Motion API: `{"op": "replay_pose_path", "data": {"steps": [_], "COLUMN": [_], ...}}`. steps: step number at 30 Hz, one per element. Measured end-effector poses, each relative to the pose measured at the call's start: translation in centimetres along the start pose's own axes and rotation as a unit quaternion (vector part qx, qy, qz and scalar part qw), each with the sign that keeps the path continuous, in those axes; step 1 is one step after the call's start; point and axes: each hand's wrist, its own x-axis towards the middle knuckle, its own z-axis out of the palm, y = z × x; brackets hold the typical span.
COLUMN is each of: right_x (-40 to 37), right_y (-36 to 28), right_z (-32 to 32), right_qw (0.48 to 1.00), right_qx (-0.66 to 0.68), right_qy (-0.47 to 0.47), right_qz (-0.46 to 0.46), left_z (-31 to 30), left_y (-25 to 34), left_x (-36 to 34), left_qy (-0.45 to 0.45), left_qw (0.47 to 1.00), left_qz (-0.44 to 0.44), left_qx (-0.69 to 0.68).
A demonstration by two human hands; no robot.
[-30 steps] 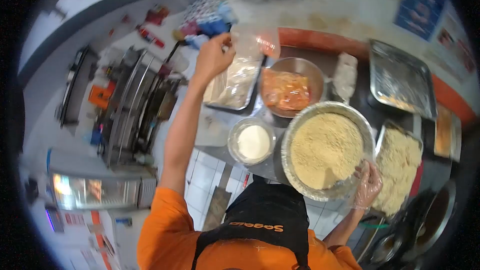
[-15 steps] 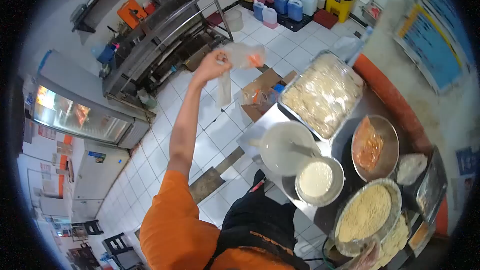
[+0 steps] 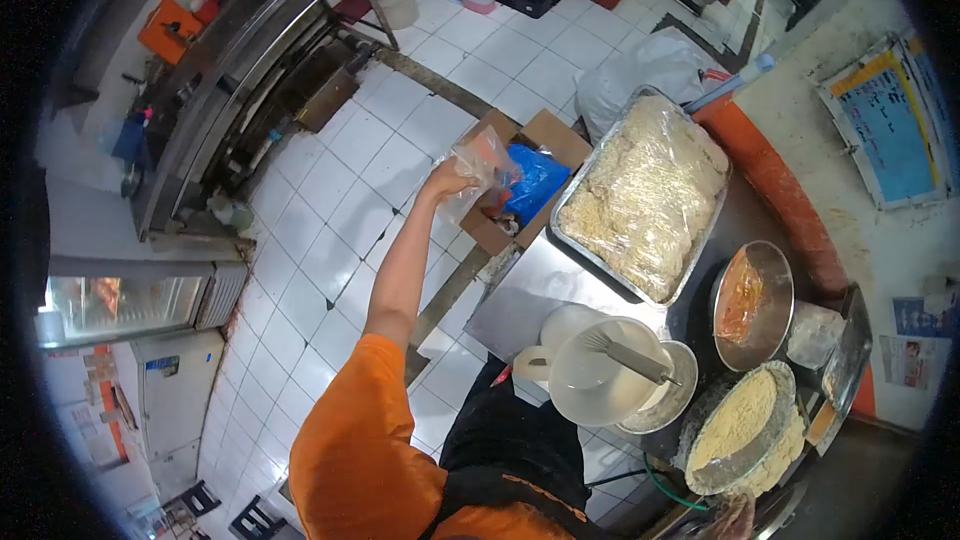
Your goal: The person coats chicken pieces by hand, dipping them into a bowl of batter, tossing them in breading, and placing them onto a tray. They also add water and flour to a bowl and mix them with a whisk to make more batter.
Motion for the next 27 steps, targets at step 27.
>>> {"op": "replay_pose_path", "data": {"steps": [27], "right_x": [20.3], "right_y": [-17.4], "right_z": [24.0], "right_qw": [0.865], "right_qx": [0.142], "right_qy": [-0.369], "right_qz": [-0.308], "left_z": [-7.3], "left_y": [32.7], "left_x": [-42.8], "left_qy": [0.141], "left_qw": [0.924], "left_qz": [0.348], "left_qx": [0.072]}}
